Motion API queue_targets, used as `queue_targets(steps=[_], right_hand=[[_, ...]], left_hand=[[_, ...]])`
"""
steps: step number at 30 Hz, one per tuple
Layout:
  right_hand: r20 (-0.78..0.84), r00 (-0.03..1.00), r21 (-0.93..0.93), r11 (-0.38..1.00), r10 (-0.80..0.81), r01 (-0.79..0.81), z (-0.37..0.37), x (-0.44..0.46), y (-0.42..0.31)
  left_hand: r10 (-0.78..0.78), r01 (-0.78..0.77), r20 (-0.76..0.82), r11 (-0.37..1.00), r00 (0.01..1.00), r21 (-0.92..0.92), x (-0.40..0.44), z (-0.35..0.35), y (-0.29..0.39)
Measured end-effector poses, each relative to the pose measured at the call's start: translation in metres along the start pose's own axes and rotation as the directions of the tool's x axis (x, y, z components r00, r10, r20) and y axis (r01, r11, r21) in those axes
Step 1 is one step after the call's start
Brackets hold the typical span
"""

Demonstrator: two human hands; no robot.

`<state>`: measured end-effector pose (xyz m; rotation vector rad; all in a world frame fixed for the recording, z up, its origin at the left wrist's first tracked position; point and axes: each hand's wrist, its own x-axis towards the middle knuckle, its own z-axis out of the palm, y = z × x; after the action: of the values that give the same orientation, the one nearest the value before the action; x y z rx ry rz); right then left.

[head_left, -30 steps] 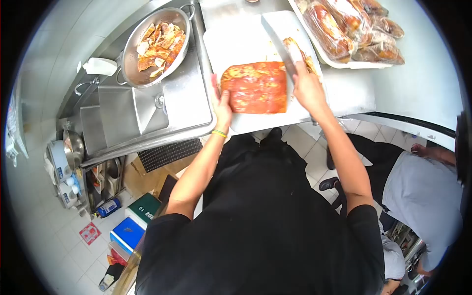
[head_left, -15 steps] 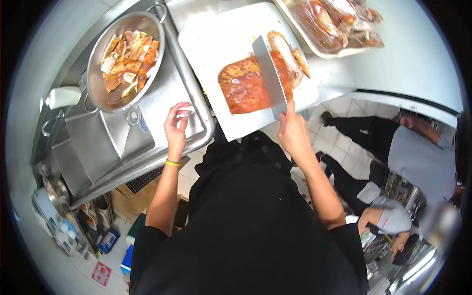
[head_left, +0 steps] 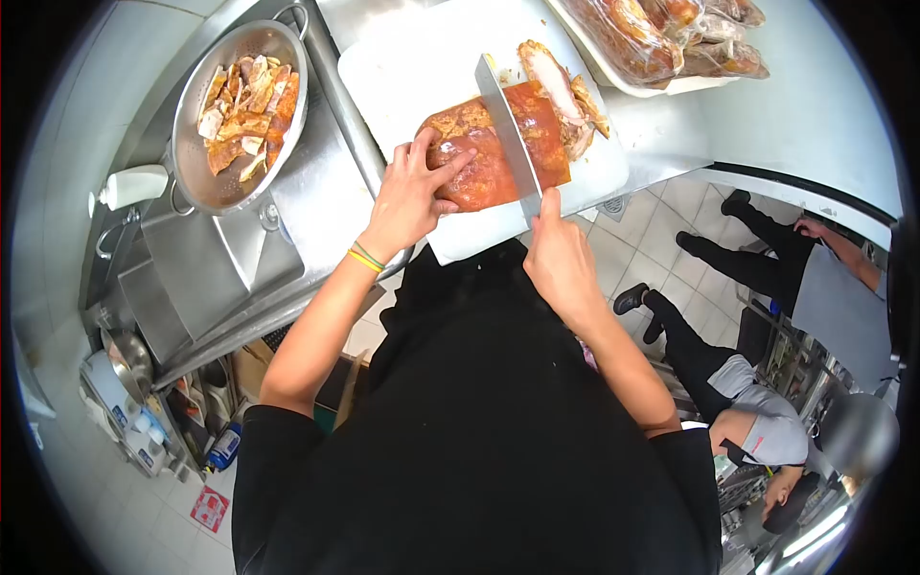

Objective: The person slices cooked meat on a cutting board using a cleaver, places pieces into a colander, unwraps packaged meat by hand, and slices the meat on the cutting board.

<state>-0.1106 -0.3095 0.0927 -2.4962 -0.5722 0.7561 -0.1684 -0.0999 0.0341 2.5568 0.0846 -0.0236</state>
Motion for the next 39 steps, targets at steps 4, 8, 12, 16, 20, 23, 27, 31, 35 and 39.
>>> queue_targets(steps=[4, 8, 12, 16, 20, 23, 27, 31, 35, 39], right_hand=[[0.045, 0.999, -0.009, 1.0, 0.025, -0.025, -0.014, 0.003, -0.01], [0.01, 1.0, -0.02, 1.0, 0.021, -0.021, -0.002, 0.002, -0.011], [-0.121, 0.992, -0.027, 0.999, -0.036, 0.033, 0.032, -0.005, 0.011], [-0.177, 0.981, -0.025, 0.996, -0.084, 0.081, 0.029, -0.001, 0.008], [-0.09, 0.996, -0.061, 0.998, -0.014, 0.009, 0.01, 0.004, -0.008], [-0.044, 0.999, -0.09, 0.995, 0.028, -0.031, -0.008, 0.004, -0.024], [0.059, 0.989, -0.212, 0.97, 0.138, -0.123, -0.036, -0.001, -0.056], [-0.001, 1.0, -0.244, 0.97, 0.017, -0.017, -0.015, 0.054, -0.054], [0.025, 0.994, -0.298, 0.95, 0.102, -0.09, -0.029, 0.061, -0.071], [0.15, 0.932, -0.356, 0.897, 0.331, -0.261, -0.04, 0.012, -0.081]], left_hand=[[-0.033, 0.032, 0.039, 0.999, 0.999, 0.011, 0.002, 0.0, 0.002], [-0.047, 0.047, 0.056, 0.999, 0.997, -0.001, 0.003, -0.001, 0.001], [-0.035, 0.037, 0.049, 0.998, 0.998, -0.052, 0.004, -0.003, -0.003], [0.037, -0.058, -0.084, 0.964, 0.996, -0.261, -0.001, -0.008, -0.02], [-0.322, 0.082, -0.301, 0.793, 0.898, -0.604, -0.005, -0.001, -0.056], [-0.351, -0.014, -0.533, 0.826, 0.77, -0.564, 0.021, 0.015, -0.034], [-0.273, 0.018, -0.543, 0.904, 0.794, -0.428, 0.064, 0.04, -0.013], [-0.28, 0.083, -0.49, 0.919, 0.826, -0.384, 0.069, 0.052, -0.017], [-0.26, 0.074, -0.516, 0.933, 0.816, -0.353, 0.07, 0.05, -0.013], [-0.267, 0.101, -0.501, 0.937, 0.823, -0.334, 0.068, 0.051, -0.014]])
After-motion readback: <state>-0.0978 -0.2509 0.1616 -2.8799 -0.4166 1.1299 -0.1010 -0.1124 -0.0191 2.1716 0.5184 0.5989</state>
